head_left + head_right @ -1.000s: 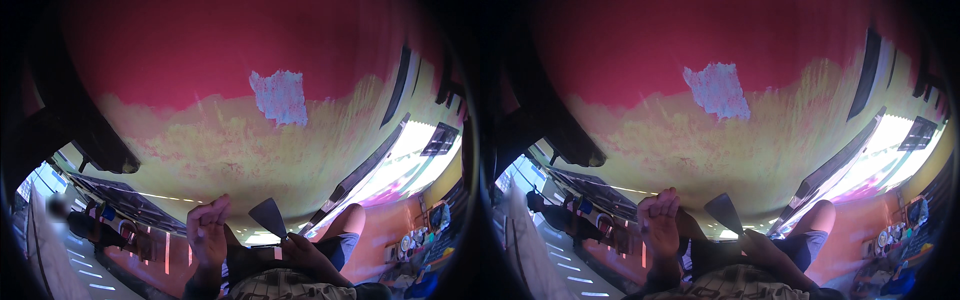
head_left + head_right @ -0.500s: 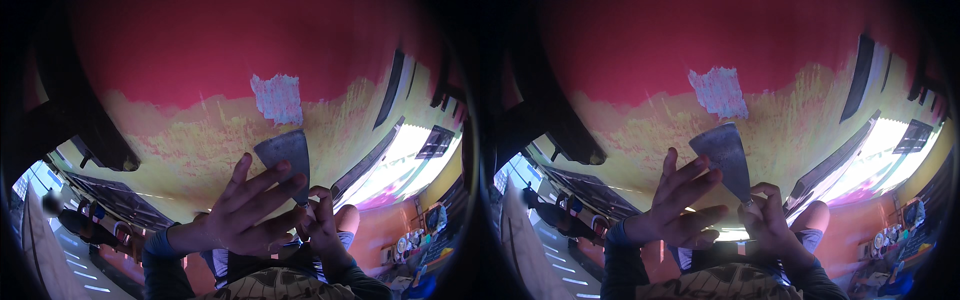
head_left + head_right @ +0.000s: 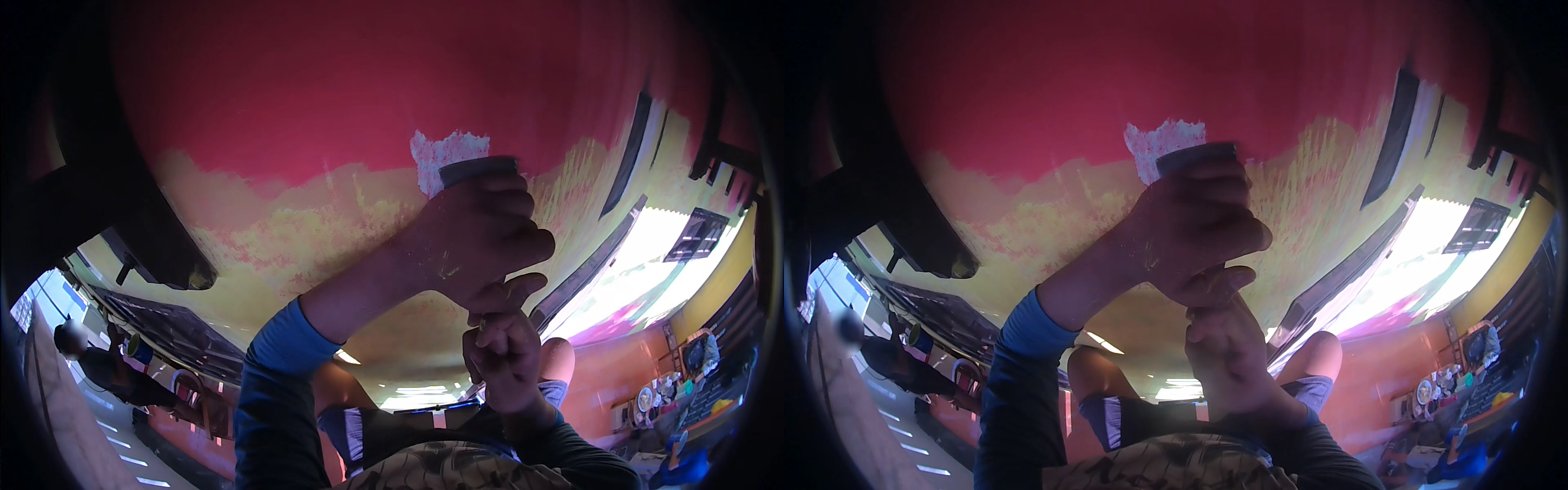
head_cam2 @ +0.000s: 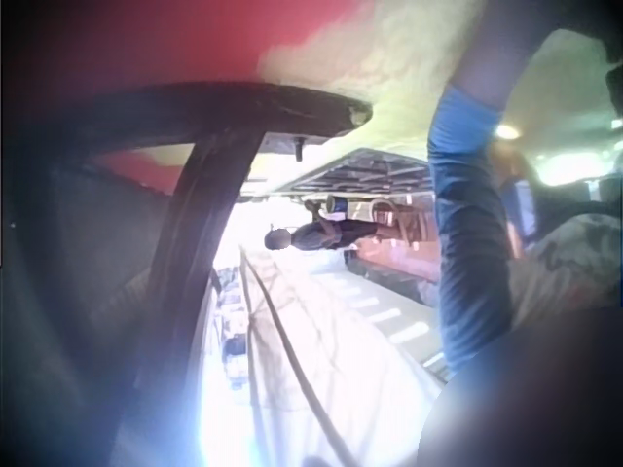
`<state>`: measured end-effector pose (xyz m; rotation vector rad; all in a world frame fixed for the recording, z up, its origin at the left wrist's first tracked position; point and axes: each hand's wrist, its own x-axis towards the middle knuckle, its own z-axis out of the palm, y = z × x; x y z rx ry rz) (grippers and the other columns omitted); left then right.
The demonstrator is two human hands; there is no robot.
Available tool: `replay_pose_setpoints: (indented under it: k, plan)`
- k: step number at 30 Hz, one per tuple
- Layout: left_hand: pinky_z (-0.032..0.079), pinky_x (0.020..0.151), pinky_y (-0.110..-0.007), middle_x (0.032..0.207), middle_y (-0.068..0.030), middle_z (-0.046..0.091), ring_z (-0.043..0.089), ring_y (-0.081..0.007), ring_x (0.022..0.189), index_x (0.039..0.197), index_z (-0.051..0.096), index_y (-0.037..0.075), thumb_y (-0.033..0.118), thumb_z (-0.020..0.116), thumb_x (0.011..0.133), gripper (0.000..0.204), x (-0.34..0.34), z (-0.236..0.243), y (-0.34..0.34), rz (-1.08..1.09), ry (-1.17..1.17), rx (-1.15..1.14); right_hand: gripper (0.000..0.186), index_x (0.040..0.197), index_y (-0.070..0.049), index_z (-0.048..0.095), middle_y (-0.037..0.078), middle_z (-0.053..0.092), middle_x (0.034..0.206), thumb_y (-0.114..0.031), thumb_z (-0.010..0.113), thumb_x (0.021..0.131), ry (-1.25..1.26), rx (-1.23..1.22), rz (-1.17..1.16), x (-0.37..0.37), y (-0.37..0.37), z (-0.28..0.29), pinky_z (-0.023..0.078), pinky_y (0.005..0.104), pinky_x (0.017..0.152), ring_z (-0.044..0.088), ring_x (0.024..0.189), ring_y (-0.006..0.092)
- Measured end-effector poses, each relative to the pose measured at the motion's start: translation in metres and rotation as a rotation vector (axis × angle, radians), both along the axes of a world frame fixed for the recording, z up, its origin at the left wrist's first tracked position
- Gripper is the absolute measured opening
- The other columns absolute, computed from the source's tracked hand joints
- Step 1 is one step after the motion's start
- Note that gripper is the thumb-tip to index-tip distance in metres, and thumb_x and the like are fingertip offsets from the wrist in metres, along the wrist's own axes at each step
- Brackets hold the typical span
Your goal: The person uses a metal trowel to apply white plaster to a pink ceiling surface. They repeatedly spread and smooth the material in small patches while standing on a ladder.
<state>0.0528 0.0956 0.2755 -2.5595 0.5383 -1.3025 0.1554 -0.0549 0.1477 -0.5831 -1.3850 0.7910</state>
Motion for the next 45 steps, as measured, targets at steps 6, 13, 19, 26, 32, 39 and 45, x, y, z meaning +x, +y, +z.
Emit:
replay_pose_setpoints:
  k: [6,13,19,26,32,39,45]
  plan:
    - [0.042,0.064,-0.042,0.067,-0.0062,0.049,0.051,-0.0284,0.063,0.085,0.066,0.009,0.04,0.074,0.077,0.033,-0.002,0.005,0.004,-0.11,-0.05,-0.062,0.034,0.104,-0.003,0.059,0.016,0.053,0.115,0.011,0.059,0.073,-0.053,0.146,-0.033,-0.008,0.004,0.0,0.044,0.0379,0.085,0.054,0.102,0.0281]
    - [0.041,0.063,-0.042,0.068,-0.0064,0.05,0.05,-0.0282,0.062,0.081,0.065,0.008,0.042,0.075,0.077,0.035,-0.004,0.005,0.009,-0.165,-0.111,-0.114,0.034,0.099,-0.002,0.057,0.017,0.053,0.106,0.011,0.059,0.068,-0.105,0.242,-0.175,-0.02,0.011,0.0,0.043,0.0411,0.077,0.052,0.095,0.0302]
    - [0.043,0.064,-0.043,0.063,-0.0052,0.043,0.051,-0.0293,0.064,0.079,0.061,0.013,0.035,0.082,0.06,0.036,0.0,-0.004,0.008,-0.231,-0.139,-0.194,0.03,0.098,-0.001,0.057,0.017,0.054,0.101,0.008,0.06,0.07,-0.065,0.187,-0.212,-0.027,0.006,-0.003,0.042,0.0425,0.074,0.051,0.09,0.031]
    - [0.044,0.063,-0.041,0.064,-0.0041,0.049,0.053,-0.0287,0.063,0.078,0.062,0.013,0.035,0.082,0.06,0.035,0.002,-0.007,0.009,-0.262,-0.163,-0.193,0.026,0.097,0.0,0.057,0.019,0.053,0.105,0.006,0.059,0.071,-0.061,0.155,-0.186,-0.029,0.005,-0.006,0.041,0.0378,0.074,0.05,0.088,0.0289]
    - [0.045,0.063,-0.04,0.064,-0.0026,0.052,0.054,-0.0283,0.062,0.078,0.062,0.014,0.034,0.082,0.059,0.034,0.004,-0.008,0.009,-0.273,-0.2,-0.223,0.044,0.113,0.006,0.057,0.017,0.052,0.108,0.007,0.059,0.069,-0.151,0.235,-0.133,-0.023,0.009,-0.007,0.041,0.0361,0.077,0.049,0.097,0.0269]
    - [0.046,0.064,-0.04,0.063,-0.0008,0.054,0.058,-0.0266,0.064,0.079,0.062,0.014,0.036,0.083,0.063,0.034,0.0,-0.002,0.01,-0.193,-0.218,-0.188,0.047,0.115,0.005,0.055,0.016,0.045,0.114,0.015,0.052,0.07,-0.029,0.196,0.0,-0.016,0.011,-0.004,0.04,0.0323,0.076,0.047,0.099,0.022]
    - [0.044,0.06,-0.037,0.062,0.0006,0.054,0.057,-0.0238,0.061,0.078,0.062,0.015,0.036,0.084,0.063,0.034,0.002,0.004,0.005,-0.193,-0.178,-0.183,0.053,0.124,0.007,0.054,0.014,0.044,0.113,0.016,0.049,0.072,-0.034,0.297,0.036,-0.015,0.013,0.005,0.04,0.0309,0.074,0.047,0.093,0.0195]
